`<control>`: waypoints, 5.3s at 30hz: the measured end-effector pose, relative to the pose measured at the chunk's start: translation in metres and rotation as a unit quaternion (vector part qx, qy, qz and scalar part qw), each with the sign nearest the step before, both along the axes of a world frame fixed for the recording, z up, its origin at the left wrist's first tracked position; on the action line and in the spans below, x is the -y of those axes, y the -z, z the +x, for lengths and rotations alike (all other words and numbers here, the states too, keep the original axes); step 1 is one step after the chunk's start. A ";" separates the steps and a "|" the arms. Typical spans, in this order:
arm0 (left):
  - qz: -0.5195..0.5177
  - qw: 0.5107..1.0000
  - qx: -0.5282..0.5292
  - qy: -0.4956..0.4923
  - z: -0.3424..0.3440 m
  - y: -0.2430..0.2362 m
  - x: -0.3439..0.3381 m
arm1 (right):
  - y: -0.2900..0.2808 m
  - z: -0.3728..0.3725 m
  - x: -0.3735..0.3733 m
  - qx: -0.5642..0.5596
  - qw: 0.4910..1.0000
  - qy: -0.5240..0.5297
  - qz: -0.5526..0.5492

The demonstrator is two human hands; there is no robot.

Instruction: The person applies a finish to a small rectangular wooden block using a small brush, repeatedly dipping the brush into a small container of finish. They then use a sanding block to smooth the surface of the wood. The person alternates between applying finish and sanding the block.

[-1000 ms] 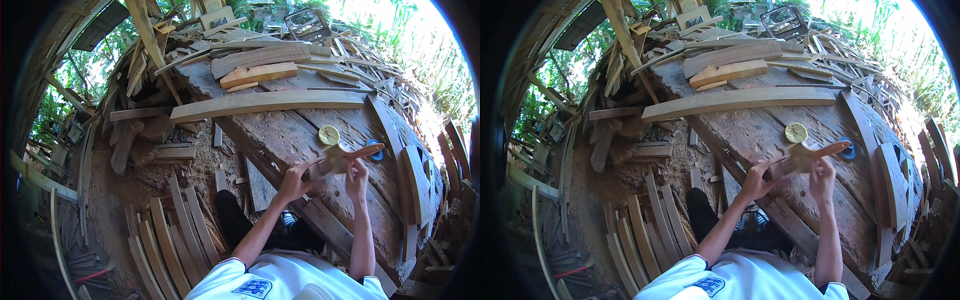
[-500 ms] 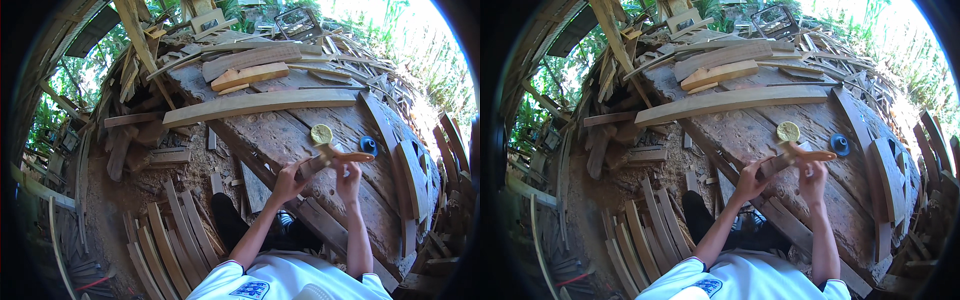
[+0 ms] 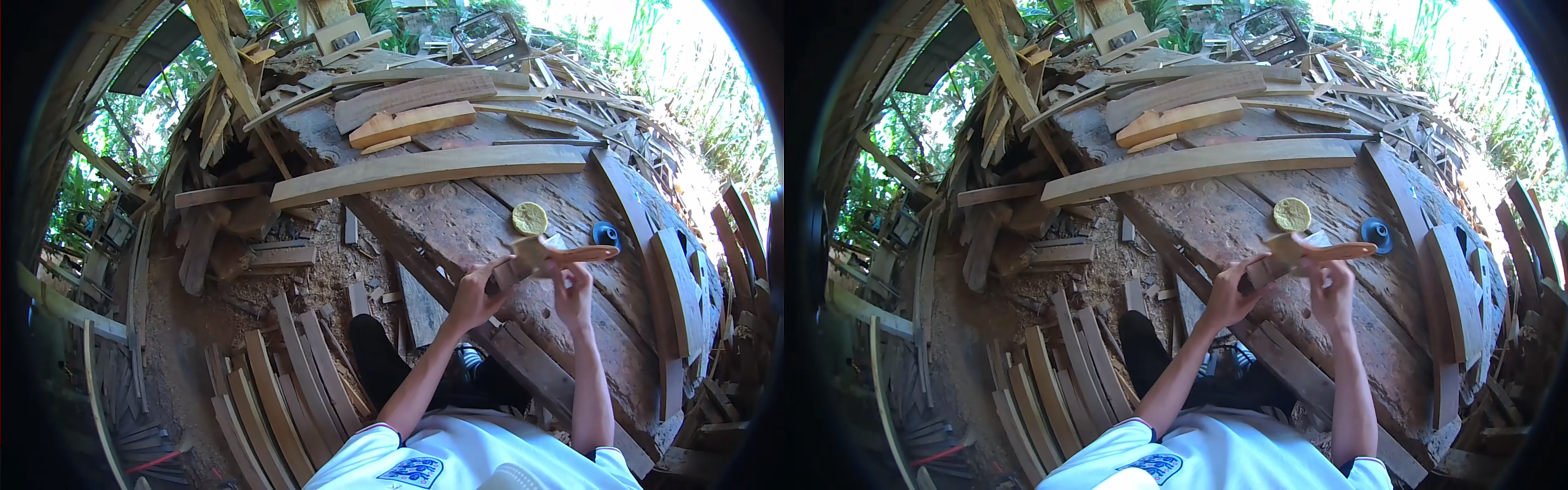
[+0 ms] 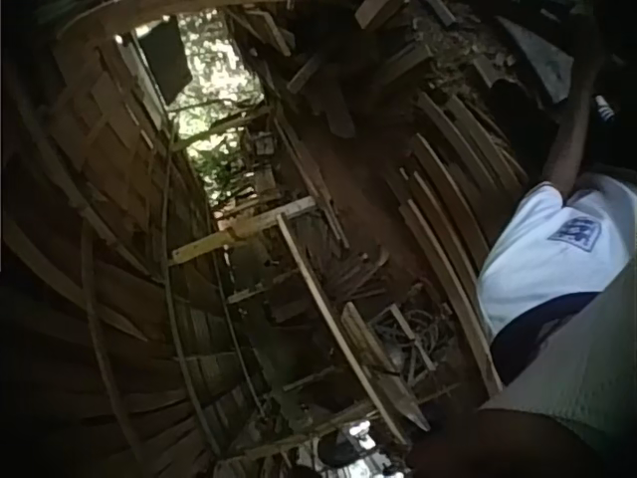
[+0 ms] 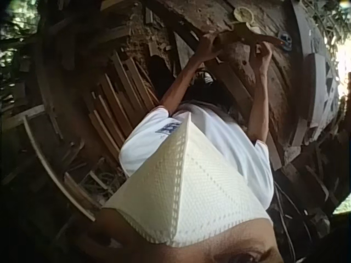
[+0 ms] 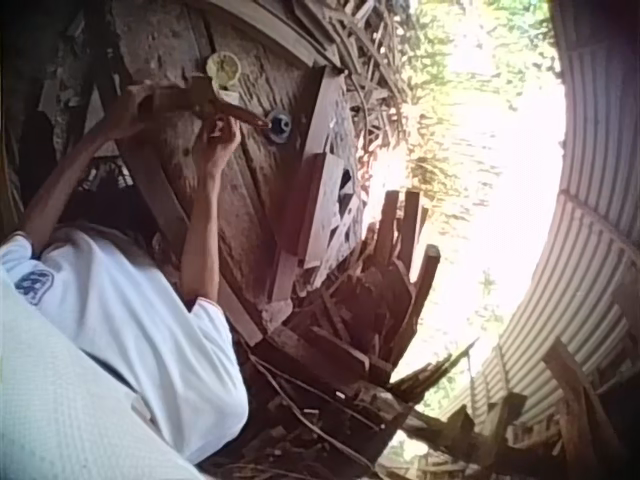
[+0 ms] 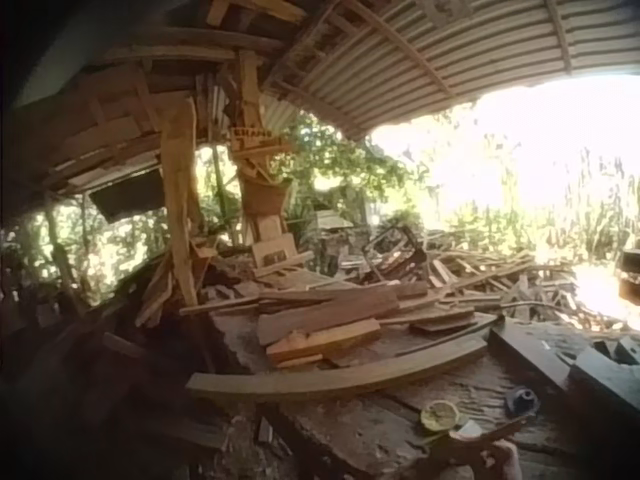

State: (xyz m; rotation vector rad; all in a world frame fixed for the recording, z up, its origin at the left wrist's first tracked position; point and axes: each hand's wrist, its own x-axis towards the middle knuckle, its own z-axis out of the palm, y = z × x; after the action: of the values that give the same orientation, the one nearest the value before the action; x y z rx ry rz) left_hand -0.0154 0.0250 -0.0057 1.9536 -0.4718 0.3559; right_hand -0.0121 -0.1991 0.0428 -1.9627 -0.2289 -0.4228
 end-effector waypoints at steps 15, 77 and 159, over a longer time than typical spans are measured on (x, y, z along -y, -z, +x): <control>-0.010 0.998 0.055 -0.013 0.005 0.007 0.006 | 0.010 0.007 0.019 0.003 0.994 0.077 -0.080; 0.000 0.997 0.078 -0.009 0.002 -0.004 0.002 | 0.008 0.011 0.018 -0.041 0.993 0.103 -0.035; -0.129 0.989 0.041 -0.065 0.007 -0.063 0.011 | -0.006 0.015 0.009 -0.029 0.941 -0.138 -0.307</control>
State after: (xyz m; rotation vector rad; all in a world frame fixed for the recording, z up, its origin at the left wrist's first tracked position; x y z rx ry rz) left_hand -0.0086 0.0137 0.0573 1.7265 -0.3333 0.5545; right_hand 0.0025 -0.2086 0.0485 -2.4990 -0.6534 -0.1080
